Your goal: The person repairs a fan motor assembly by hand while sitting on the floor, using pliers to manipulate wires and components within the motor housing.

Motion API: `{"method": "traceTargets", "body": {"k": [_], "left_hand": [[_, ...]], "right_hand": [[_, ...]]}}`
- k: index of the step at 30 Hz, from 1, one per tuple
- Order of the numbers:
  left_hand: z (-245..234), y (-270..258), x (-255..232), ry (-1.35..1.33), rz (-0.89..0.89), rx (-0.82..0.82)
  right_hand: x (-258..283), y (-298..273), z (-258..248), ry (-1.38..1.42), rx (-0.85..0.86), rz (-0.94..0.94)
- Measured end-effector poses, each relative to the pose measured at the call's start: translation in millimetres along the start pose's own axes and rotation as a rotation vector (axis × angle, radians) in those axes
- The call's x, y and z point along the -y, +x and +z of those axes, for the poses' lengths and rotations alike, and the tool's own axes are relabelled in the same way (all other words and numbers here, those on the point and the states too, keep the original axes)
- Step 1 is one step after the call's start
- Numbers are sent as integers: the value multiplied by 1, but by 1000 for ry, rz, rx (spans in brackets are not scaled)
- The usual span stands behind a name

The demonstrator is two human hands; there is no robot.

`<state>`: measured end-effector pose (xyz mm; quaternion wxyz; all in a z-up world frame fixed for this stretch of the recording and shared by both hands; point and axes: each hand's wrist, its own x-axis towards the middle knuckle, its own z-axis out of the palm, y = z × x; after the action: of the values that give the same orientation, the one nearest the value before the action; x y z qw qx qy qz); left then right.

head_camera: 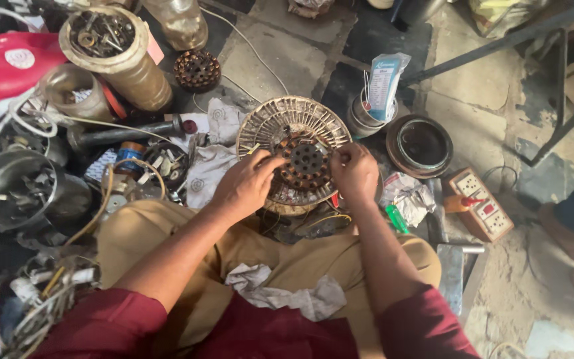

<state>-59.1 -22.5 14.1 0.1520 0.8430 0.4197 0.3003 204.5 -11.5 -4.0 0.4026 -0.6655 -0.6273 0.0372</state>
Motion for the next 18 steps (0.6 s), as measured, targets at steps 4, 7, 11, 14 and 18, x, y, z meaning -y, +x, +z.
{"method": "traceTargets", "body": {"k": [4,7,11,14,18], "left_hand": [[20,26,-37,-36,72,-89],[34,53,-54,14,95,-131],[55,100,-52,116,93,-184],[70,126,-34,138,96,-84],[86,137,-18,34,79,-56]], "right_hand": [[-1,8,7,117,-51,-38],[-12,24,9,200,-5,-34],[-32,44,9,244,-58,-147],[-39,45,9,297,-40,-121],[-44,44,2,294,-24,-137]]}}
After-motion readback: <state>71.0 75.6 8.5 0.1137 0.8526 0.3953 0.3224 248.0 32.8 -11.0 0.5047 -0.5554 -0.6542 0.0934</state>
